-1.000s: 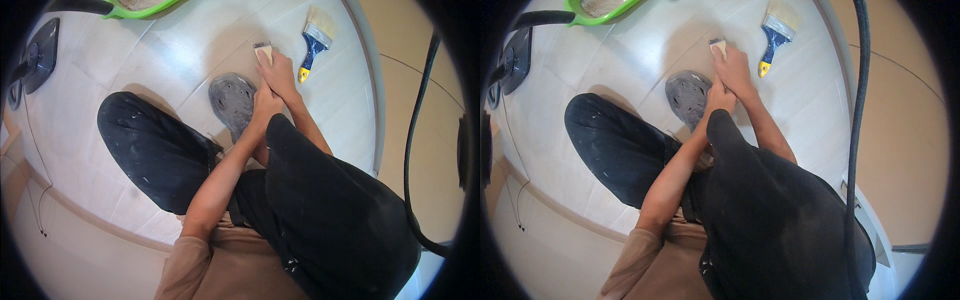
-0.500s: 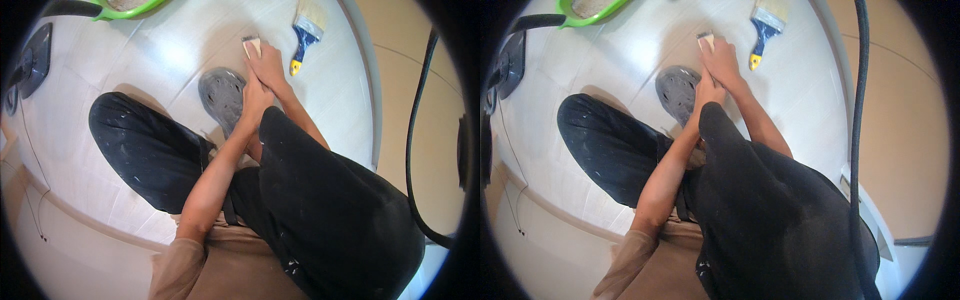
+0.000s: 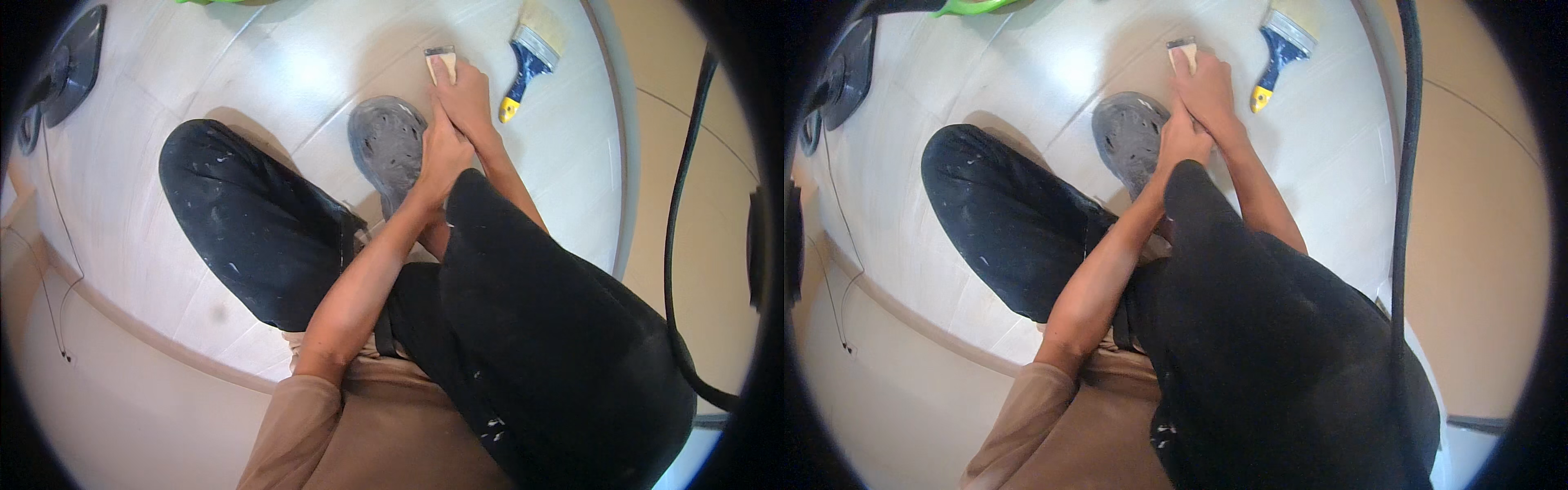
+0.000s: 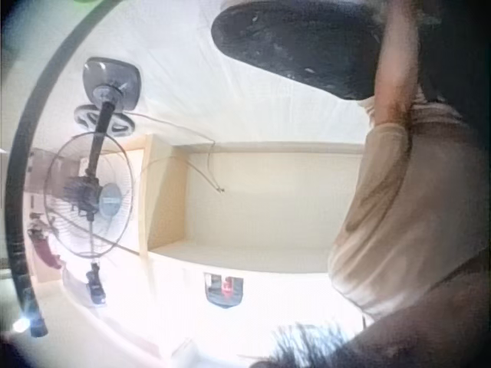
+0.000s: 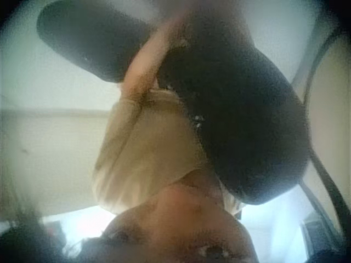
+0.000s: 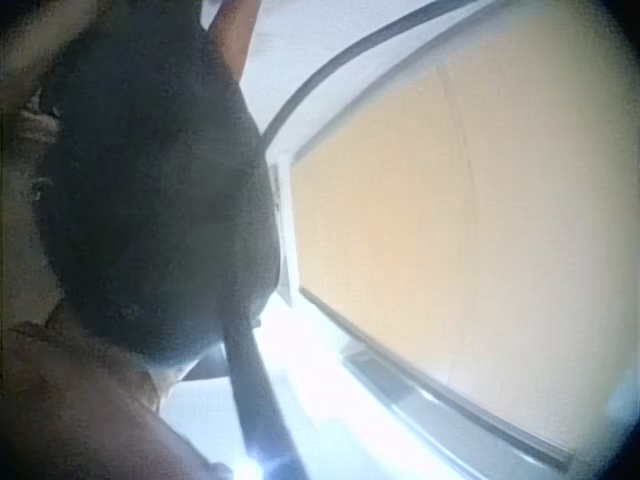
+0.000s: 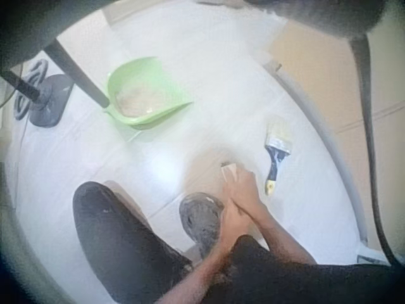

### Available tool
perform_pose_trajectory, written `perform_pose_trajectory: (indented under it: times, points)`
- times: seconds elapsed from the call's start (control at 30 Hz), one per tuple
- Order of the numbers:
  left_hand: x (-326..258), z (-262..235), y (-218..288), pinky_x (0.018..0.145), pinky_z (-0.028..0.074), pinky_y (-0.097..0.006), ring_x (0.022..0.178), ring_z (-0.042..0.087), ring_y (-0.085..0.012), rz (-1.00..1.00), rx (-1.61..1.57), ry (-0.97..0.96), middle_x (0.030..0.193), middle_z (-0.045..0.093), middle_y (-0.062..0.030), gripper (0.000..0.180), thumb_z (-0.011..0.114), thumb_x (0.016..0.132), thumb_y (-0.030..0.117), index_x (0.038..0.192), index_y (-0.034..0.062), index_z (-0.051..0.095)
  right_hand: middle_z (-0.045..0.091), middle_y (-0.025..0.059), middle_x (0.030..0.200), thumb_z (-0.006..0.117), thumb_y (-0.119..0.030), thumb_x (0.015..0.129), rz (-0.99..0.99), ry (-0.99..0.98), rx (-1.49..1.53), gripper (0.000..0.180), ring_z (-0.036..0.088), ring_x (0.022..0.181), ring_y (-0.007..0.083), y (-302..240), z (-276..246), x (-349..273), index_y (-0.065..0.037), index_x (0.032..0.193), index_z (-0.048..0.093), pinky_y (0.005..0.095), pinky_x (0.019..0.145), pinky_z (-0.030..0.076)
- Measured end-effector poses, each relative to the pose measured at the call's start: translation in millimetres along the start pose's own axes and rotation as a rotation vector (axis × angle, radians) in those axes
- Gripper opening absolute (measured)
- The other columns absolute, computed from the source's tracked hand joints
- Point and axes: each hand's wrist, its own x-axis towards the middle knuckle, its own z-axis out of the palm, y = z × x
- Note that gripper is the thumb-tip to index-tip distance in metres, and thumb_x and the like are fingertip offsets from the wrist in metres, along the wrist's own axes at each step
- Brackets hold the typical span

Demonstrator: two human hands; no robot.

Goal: The person kneels on a tiled floor and applies grout to the joints between tiles using a small rubber float. They then use a brush to sweep the area and a handheld blower to clear dust into a green dustpan. The person repeats this process across multiple tile sections.

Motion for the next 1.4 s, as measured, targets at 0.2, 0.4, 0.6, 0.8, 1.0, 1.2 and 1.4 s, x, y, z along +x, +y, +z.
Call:
perform_pose_trajectory:
  times: [0.2, 0.4, 0.6, 0.8, 1.0, 1.2, 1.4]
  points:
    - [2.2, -2.6, 5.8, 0.096, 0.049, -0.056, 0.110, 0.061, -0.0568, -0.107, 0.010, 0.021, 0.114, 0.063, -0.0422, 0.093, 0.060, 0.089, 0.009, 0.160, -0.0052, 0.002, 0.071, 0.0333, 0.093, 0.060, -0.049, 0.097, -0.033, 0.007, -0.033, 0.061, 0.067, 0.094, 0.0514, -15.0, -1.8, -2.5, 0.011, 0.095, 0.071, 0.0555, 0.088, 0.051]
    - [8.9, -0.4, 12.2, 0.095, 0.049, -0.056, 0.107, 0.062, -0.0568, -0.167, 0.019, -0.014, 0.115, 0.062, -0.0430, 0.095, 0.061, 0.087, 0.006, 0.160, -0.0064, 0.000, 0.071, 0.0335, 0.091, 0.060, -0.048, 0.097, -0.058, 0.071, -0.073, 0.059, 0.067, 0.092, 0.0521, -3.9, 1.7, 1.6, 0.011, 0.093, 0.071, 0.0555, 0.088, 0.050]
    - [12.7, -1.8, 0.7, 0.094, 0.049, -0.057, 0.107, 0.063, -0.0563, -0.051, 0.026, 0.040, 0.113, 0.063, -0.0422, 0.094, 0.060, 0.087, 0.005, 0.159, -0.0075, 0.002, 0.070, 0.0338, 0.089, 0.061, -0.046, 0.097, -0.064, 0.046, -0.064, 0.058, 0.068, 0.091, 0.0518, -8.7, 3.2, 7.6, 0.010, 0.092, 0.071, 0.0553, 0.086, 0.051]
    - [9.1, 4.1, 7.4, 0.092, 0.050, -0.058, 0.106, 0.063, -0.0563, -0.081, 0.039, 0.078, 0.113, 0.063, -0.0410, 0.088, 0.057, 0.091, 0.004, 0.159, -0.0075, 0.003, 0.070, 0.0335, 0.090, 0.061, -0.044, 0.098, -0.057, 0.056, -0.013, 0.055, 0.069, 0.089, 0.0496, -8.9, -1.4, 3.4, 0.010, 0.095, 0.070, 0.0530, 0.084, 0.052]
    - [-32.2, 30.9, -23.8, 0.093, 0.048, -0.055, 0.112, 0.059, -0.0544, 0.331, 0.148, -0.013, 0.119, 0.059, -0.0396, 0.079, 0.059, 0.097, 0.010, 0.159, -0.0056, 0.013, 0.069, 0.0197, 0.075, 0.058, -0.037, 0.103, 0.105, 0.005, 0.178, 0.045, 0.068, 0.068, 0.0284, 42.6, -39.4, -28.7, 0.007, 0.101, 0.068, 0.0438, 0.071, 0.054]
    - [-30.6, 7.5, -33.3, 0.088, 0.050, -0.051, 0.098, 0.062, -0.0473, 0.220, 0.231, -0.240, 0.102, 0.061, -0.0289, 0.039, 0.064, 0.096, 0.015, 0.130, -0.0049, 0.059, 0.066, 0.0087, 0.070, 0.057, -0.036, 0.106, 0.266, 0.143, 0.355, 0.038, 0.063, 0.060, 0.0143, 115.6, -88.4, -33.3, 0.002, 0.102, 0.063, 0.0341, 0.059, 0.051]
    - [-34.6, -1.2, -35.4, 0.082, 0.052, -0.048, 0.091, 0.066, -0.0407, 0.197, 0.228, -0.340, 0.094, 0.066, -0.0238, 0.022, 0.064, 0.094, 0.014, 0.103, -0.0057, 0.069, 0.065, 0.0044, 0.070, 0.067, -0.028, 0.101, 0.226, 0.004, 0.185, 0.031, 0.057, 0.053, 0.0098, 89.0, -89.0, -88.0, 0.001, 0.113, 0.064, 0.0293, 0.048, 0.045]
